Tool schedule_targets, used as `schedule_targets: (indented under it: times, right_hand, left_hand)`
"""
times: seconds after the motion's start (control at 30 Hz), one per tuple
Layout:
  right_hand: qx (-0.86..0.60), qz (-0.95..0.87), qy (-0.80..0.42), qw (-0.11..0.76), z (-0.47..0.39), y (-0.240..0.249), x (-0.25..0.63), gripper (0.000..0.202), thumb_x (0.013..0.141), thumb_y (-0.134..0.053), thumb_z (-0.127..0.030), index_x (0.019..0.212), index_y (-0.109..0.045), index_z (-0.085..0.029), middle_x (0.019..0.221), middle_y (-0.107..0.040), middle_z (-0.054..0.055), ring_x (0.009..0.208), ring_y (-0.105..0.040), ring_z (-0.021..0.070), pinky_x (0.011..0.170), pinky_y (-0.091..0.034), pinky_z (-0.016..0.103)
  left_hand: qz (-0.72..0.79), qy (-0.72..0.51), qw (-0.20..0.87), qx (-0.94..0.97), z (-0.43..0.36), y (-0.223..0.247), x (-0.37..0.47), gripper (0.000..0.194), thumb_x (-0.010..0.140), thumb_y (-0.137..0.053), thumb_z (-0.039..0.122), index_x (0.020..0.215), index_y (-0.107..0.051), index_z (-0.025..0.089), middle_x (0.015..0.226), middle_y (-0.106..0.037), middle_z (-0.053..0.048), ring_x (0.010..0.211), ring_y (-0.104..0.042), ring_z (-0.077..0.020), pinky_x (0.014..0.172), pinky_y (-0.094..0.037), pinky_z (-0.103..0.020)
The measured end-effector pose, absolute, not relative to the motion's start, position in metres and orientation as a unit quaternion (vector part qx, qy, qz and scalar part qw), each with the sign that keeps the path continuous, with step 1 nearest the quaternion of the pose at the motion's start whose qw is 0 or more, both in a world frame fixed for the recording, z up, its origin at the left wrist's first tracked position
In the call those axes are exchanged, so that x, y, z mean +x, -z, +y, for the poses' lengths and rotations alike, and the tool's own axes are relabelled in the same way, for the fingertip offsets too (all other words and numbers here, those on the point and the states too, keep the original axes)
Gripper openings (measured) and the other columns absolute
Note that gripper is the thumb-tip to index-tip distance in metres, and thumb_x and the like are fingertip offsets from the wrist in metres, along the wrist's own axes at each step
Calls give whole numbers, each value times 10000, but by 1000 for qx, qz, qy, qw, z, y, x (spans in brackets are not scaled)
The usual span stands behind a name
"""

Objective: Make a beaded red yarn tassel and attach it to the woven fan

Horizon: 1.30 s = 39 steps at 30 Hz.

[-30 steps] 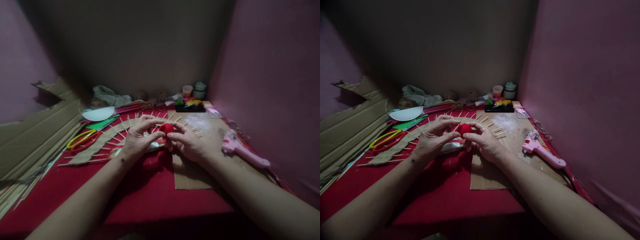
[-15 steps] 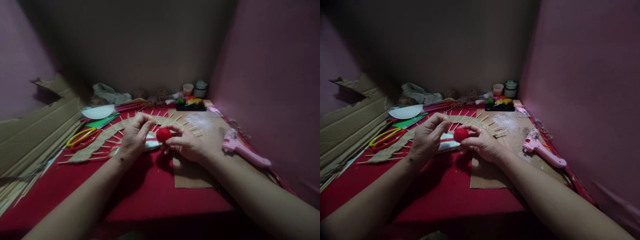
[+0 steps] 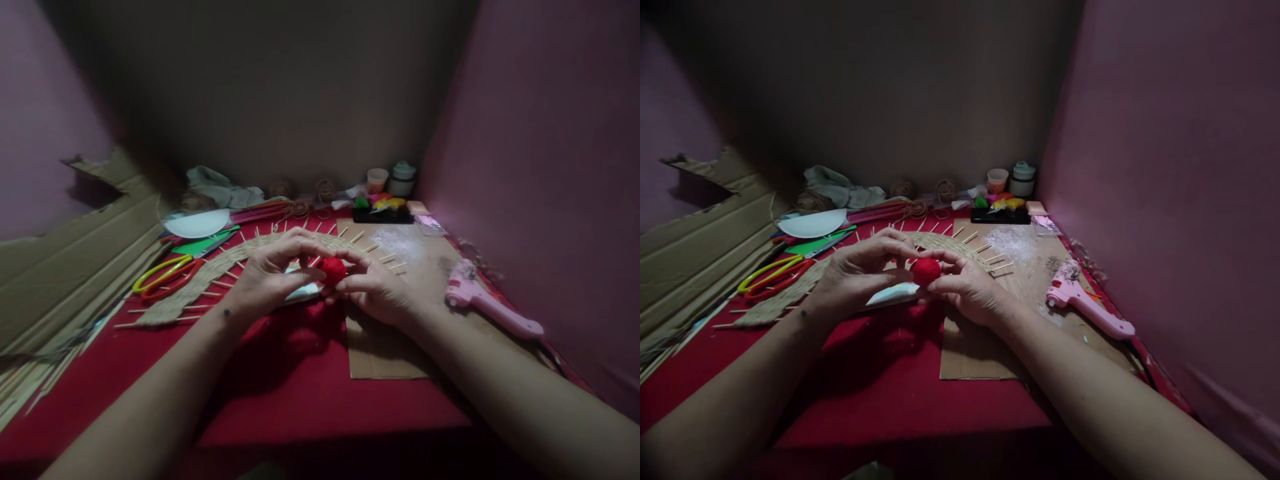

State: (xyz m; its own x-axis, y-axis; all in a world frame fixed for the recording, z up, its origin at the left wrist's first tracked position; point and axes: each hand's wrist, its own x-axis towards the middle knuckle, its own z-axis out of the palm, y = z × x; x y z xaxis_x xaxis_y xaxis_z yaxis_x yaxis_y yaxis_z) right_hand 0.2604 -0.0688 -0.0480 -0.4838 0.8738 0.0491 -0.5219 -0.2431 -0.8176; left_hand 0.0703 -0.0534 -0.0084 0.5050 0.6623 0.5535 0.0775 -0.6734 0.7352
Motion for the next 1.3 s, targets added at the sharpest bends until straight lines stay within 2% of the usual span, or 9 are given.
schedule_targets:
  times: [0.07,0.2,0.4,0.53,0.87,0.97,1.07,1.17,1.3]
  right_hand:
    - [-217,-407,-754,468,-70,47,260,494,549,-725,-17,986,-632,-229,894,-691,3,752,-644,158,711,-536,314]
    - [-229,-405,-750,470,-71,46,260,488,547,-715,-24,979,-635,-236,864,-687,-4,710,-632,158,707,-529,326]
    - [-232,-402,-755,463,-70,46,261,511,526,-710,-9,976,-652,-244,811,-682,-23,686,-632,140,699,-518,294]
    - [-231,-411,-751,462,-71,45,261,487,537,-702,-3,960,-658,-241,848,-677,-20,719,-634,138,692,-525,285]
    - [-218,-425,-754,450,-72,44,261,463,525,-653,16,924,-655,-219,832,-656,0,742,-596,154,635,-486,265]
    - [-207,-405,-764,457,-75,41,262,424,556,-692,-30,933,-646,-218,837,-655,-3,708,-584,142,619,-459,262]
    - [-204,-394,-759,477,-74,40,263,330,638,-745,-142,937,-633,-224,792,-650,-12,637,-566,129,595,-431,263]
    - [-210,-372,-755,498,-70,41,264,297,677,-764,-234,943,-633,-216,752,-639,-5,640,-594,152,555,-421,259]
    - [-227,-295,-749,548,-62,41,265,246,680,-781,-278,833,-613,-183,733,-633,17,621,-583,142,562,-455,263]
  left_hand:
    - [223,-427,321,815,-52,10,69,238,788,-721,167,1012,-698,246,996,-628,-43,950,-584,-173,865,-463,-316]
    - [209,-414,293,836,-52,13,70,262,784,-728,193,1033,-671,249,976,-621,-50,884,-570,-173,803,-474,-325]
    - [261,-433,211,837,-59,14,77,68,806,-698,193,846,-728,239,910,-577,-26,835,-581,-143,750,-479,-275]
    - [308,-476,233,790,-55,13,78,52,791,-698,191,746,-712,214,813,-591,-6,789,-570,-137,735,-456,-267]
    - [378,-538,298,692,-49,14,78,65,759,-673,194,696,-661,200,710,-623,19,652,-526,-107,616,-418,-237]
    - [414,-544,311,660,-48,14,79,79,747,-677,219,682,-645,187,613,-576,29,550,-458,-91,531,-365,-232]
    - [432,-538,317,650,-44,16,77,112,756,-663,232,665,-620,180,539,-534,35,501,-430,-91,492,-338,-233]
    - [438,-532,319,650,-41,18,75,135,759,-659,234,654,-593,180,523,-529,34,484,-427,-92,478,-335,-233]
    - [414,-562,348,626,-38,18,74,141,773,-642,228,655,-584,178,547,-537,23,494,-451,-91,485,-360,-234]
